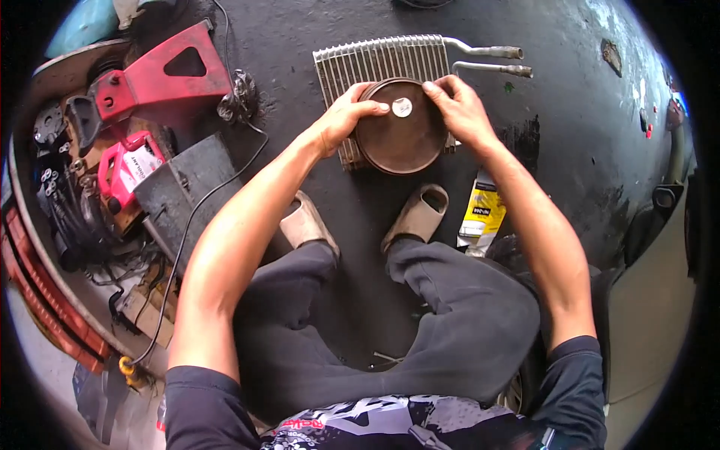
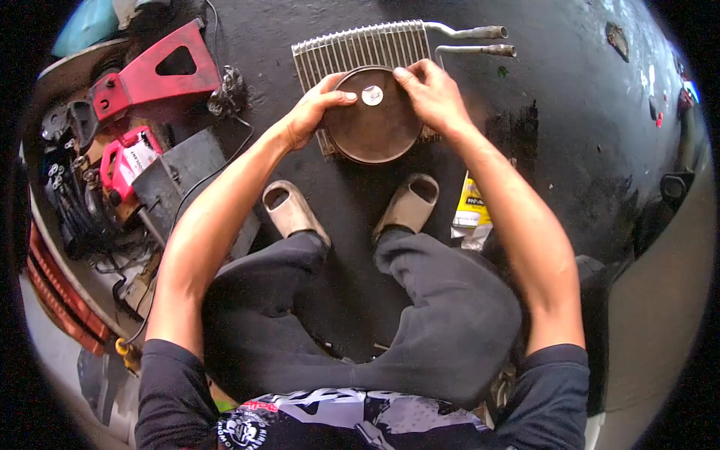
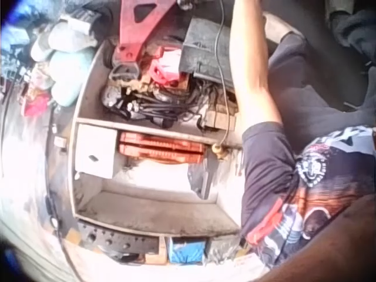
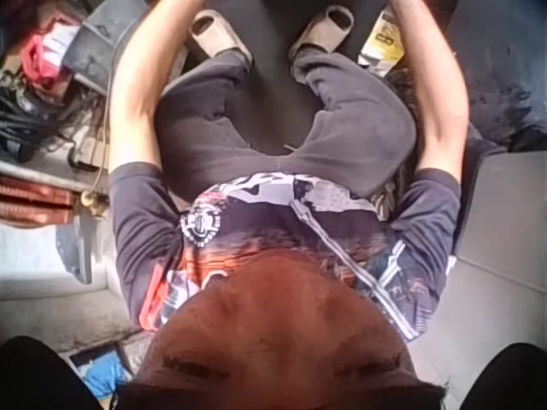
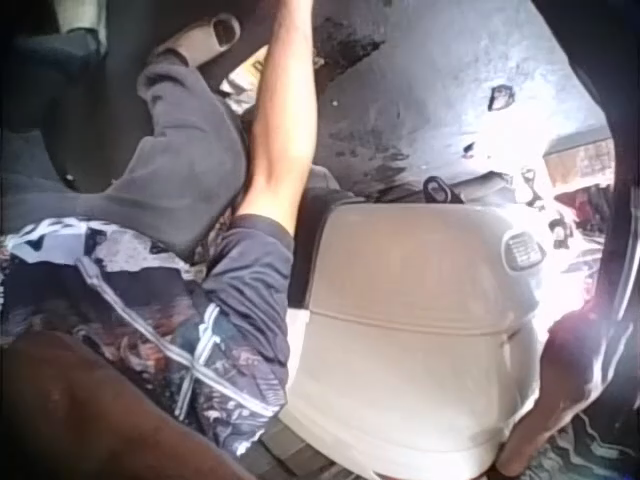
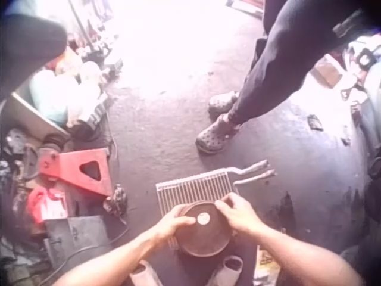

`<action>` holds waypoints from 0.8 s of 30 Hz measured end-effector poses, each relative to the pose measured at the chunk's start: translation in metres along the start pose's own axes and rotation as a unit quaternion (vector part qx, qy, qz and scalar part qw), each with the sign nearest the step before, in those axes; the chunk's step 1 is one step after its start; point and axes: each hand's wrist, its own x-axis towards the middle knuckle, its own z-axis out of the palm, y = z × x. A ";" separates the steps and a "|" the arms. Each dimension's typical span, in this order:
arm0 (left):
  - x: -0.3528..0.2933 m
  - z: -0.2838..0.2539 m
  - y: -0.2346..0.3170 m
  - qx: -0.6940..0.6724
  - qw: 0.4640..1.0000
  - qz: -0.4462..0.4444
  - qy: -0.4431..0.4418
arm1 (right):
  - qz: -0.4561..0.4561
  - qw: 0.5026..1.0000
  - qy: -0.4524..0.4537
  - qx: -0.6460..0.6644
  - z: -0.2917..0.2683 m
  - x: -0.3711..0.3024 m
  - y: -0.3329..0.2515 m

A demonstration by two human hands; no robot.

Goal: Inspecting and cleaning an automotive air conditioning evaporator and small fittings.

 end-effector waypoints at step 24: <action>0.064 0.048 0.001 0.048 0.991 0.095 0.079 | -0.218 0.935 0.272 -0.067 0.018 0.025 0.004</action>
